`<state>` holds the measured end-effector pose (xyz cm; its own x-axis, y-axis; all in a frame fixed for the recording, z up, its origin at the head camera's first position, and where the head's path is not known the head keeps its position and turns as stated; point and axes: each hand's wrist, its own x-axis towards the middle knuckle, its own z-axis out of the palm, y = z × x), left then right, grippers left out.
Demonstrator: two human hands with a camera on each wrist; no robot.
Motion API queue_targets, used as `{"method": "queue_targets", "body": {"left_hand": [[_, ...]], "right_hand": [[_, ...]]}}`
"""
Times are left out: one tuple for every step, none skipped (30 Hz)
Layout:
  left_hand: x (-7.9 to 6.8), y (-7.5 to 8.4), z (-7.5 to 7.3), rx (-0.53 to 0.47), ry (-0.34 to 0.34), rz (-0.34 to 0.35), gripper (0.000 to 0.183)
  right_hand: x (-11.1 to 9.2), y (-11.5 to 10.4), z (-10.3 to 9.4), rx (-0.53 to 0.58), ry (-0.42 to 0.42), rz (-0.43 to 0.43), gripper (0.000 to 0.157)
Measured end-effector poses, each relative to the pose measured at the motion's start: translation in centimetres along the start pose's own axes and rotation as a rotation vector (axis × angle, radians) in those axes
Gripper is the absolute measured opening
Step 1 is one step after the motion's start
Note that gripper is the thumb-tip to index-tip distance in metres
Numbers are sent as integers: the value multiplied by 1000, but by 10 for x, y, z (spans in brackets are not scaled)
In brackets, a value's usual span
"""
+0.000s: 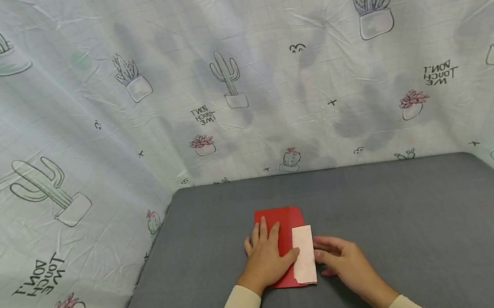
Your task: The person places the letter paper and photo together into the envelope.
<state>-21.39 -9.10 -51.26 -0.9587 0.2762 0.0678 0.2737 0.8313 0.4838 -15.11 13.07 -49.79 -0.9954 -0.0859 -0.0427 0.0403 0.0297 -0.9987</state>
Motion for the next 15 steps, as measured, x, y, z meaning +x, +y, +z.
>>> {"method": "queue_targets", "body": {"left_hand": [[0,0,0,-1,0,1,89],[0,0,0,-2,-1,1,89],[-1,0,-1,-3,-2,1,89],[-1,0,-1,-3,-2,2,88],[-1,-1,-1,-3,-3,2,88],[-1,-1,-1,-3,-3,1,88],[-1,-1,-1,-3,-4,1,88],[-1,-1,-1,-2,-4,1,88],[-1,-1,-1,-3,-4,1,88],[-1,-1,0,-3,-4,1,88],[-1,-1,0,-2,-5,0,88],[-1,-1,0,0,-5,1,88],[-1,-1,0,0,-6,0,88],[-1,-1,0,2,-7,0,88],[-1,-1,0,3,-8,-1,88]], "right_hand": [[0,0,0,5,2,3,48],[0,0,-1,11,7,10,46],[0,0,-1,13,15,21,45],[0,0,-1,16,20,31,44],[0,-1,-2,20,22,39,43],[-1,-1,-2,22,19,45,42],[-1,-2,-2,25,13,49,42],[-1,-2,-1,27,8,53,41],[-2,-2,-1,27,-1,48,42],[-2,-3,-1,31,-8,44,42],[-3,-3,-1,34,-10,42,43],[-3,-3,0,34,-7,40,43],[-3,-2,0,33,-1,40,43],[-3,-2,0,31,9,42,43],[-4,-2,0,30,18,42,42]]}}
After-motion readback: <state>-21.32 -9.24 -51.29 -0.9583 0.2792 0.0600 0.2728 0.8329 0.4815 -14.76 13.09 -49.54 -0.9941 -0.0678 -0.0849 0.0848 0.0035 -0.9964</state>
